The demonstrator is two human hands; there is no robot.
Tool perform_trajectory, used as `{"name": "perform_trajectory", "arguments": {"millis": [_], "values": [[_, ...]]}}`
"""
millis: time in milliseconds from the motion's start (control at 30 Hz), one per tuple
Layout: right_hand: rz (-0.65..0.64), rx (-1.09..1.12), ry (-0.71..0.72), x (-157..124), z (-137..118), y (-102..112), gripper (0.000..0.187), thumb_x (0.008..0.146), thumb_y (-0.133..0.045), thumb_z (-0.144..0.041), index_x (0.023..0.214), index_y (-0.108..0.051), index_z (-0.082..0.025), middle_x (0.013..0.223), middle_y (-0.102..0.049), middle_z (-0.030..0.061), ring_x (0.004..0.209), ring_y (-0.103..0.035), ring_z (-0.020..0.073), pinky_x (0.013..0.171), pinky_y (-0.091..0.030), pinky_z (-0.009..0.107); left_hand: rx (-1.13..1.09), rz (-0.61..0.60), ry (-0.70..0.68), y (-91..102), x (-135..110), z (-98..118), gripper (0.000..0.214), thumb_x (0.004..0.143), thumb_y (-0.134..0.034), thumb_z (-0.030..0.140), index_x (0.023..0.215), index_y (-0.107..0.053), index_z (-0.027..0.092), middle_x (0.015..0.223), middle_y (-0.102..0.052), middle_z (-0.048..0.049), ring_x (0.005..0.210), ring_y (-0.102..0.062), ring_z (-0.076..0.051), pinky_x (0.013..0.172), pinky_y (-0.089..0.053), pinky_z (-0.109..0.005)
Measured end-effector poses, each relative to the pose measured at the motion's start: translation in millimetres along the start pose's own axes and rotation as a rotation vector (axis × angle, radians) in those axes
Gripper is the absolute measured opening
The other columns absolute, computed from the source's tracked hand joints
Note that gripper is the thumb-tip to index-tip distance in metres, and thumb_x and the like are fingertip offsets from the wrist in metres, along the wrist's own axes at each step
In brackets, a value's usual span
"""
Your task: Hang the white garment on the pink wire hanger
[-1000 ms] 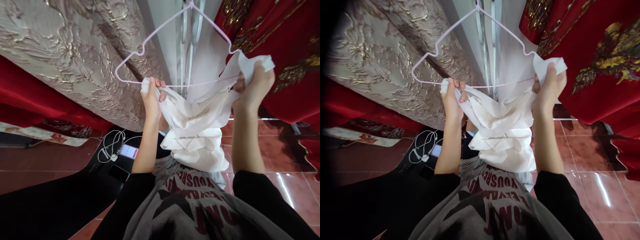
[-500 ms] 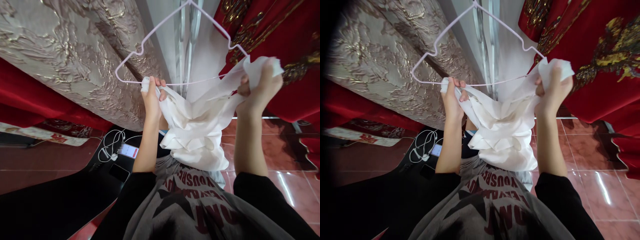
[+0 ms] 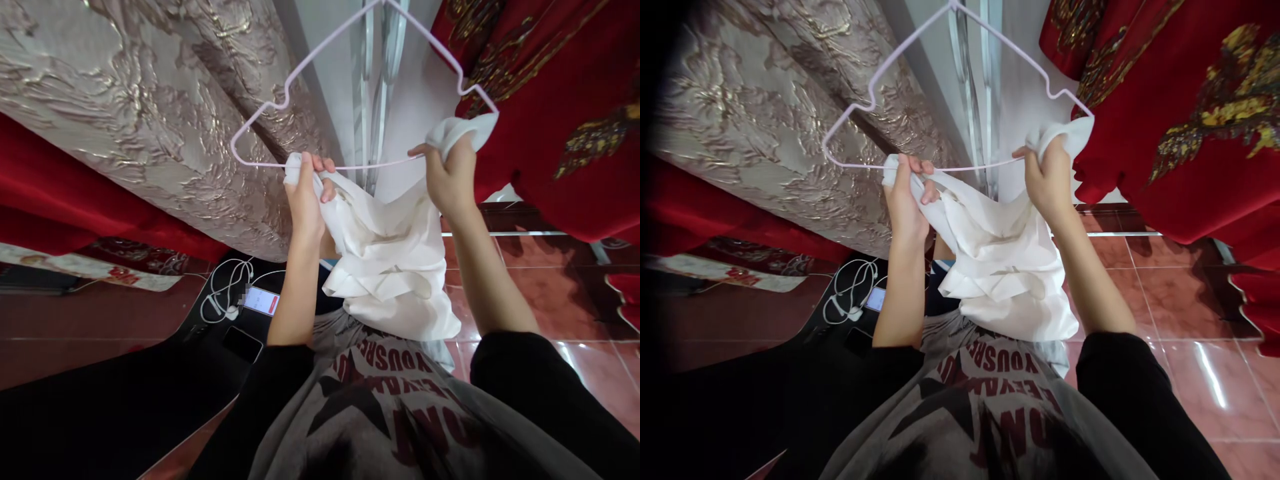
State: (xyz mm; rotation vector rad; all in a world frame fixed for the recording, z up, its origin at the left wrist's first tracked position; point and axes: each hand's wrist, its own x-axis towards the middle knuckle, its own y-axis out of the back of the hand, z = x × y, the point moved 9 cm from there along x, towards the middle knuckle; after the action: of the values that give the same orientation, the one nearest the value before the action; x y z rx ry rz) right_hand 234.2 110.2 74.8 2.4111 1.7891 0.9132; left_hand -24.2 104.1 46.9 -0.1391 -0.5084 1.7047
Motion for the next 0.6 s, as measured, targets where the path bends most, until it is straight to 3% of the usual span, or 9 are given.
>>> {"name": "perform_trajectory", "arguments": {"millis": [100,167,267,367,467,600], "values": [[0.056,-0.085,0.012,-0.6,5.8,6.4,0.022,0.092,-0.057,-0.043,0.079,-0.051,-0.025,0.089,-0.060,0.0054,0.091,-0.051,0.0169,0.098,-0.043,0.039,0.091,-0.067,0.070,8.3,0.6,-1.1,0.031,0.096,-0.060,0.050,0.082,-0.061,0.022,0.101,-0.074,-0.0063,0.043,-0.028,-0.007,0.045,-0.029,-0.028],[0.120,-0.094,-0.004,1.8,7.7,14.0,0.021,0.091,-0.058,-0.042,0.079,-0.049,-0.027,0.088,-0.059,0.0050,0.087,-0.049,0.0165,0.096,-0.043,0.039,0.182,-0.117,0.115,23.2,2.5,-1.4,0.019,0.089,-0.069,0.041,0.089,-0.070,0.022,0.101,-0.076,-0.0077,0.044,-0.032,-0.007,0.044,-0.031,-0.026],[0.172,-0.117,0.023,7.3,1.5,22.1,0.020,0.088,-0.061,-0.041,0.080,-0.048,-0.028,0.088,-0.058,0.0038,0.086,-0.047,0.0161,0.093,-0.043,0.038,0.345,-0.141,0.154,57.9,11.1,3.9,0.012,0.073,-0.078,0.024,0.083,-0.075,0.019,0.079,-0.076,-0.0074,0.047,-0.044,-0.010,0.045,-0.037,-0.026],[0.213,-0.139,0.039,12.2,-5.0,29.0,0.019,0.085,-0.064,-0.033,0.080,-0.047,-0.026,0.087,-0.057,0.0036,0.086,-0.048,0.0156,0.090,-0.042,0.035,0.361,-0.052,0.205,96.9,27.6,17.0,0.006,0.067,-0.072,0.016,0.063,-0.069,0.020,0.056,-0.065,-0.0034,0.054,-0.056,-0.017,0.052,-0.048,-0.029],[0.251,-0.151,0.043,14.2,-9.3,34.4,0.017,0.081,-0.062,-0.023,0.080,-0.045,-0.022,0.085,-0.054,0.0047,0.083,-0.048,0.0146,0.087,-0.040,0.034,0.259,-0.014,0.223,114.7,47.2,36.4,0.022,0.076,-0.060,0.017,0.055,-0.060,0.022,0.051,-0.058,-0.0015,0.053,-0.054,-0.014,0.057,-0.053,-0.030],[0.257,-0.156,0.013,13.0,-9.0,33.8,0.021,0.080,-0.062,-0.017,0.078,-0.041,-0.021,0.081,-0.050,0.0027,0.080,-0.044,0.0126,0.087,-0.040,0.031,0.101,-0.011,0.232,104.5,64.2,59.1,0.036,0.099,-0.043,0.018,0.069,-0.064,0.019,0.078,-0.074,-0.0029,0.049,-0.034,-0.008,0.052,-0.049,-0.020]]}}
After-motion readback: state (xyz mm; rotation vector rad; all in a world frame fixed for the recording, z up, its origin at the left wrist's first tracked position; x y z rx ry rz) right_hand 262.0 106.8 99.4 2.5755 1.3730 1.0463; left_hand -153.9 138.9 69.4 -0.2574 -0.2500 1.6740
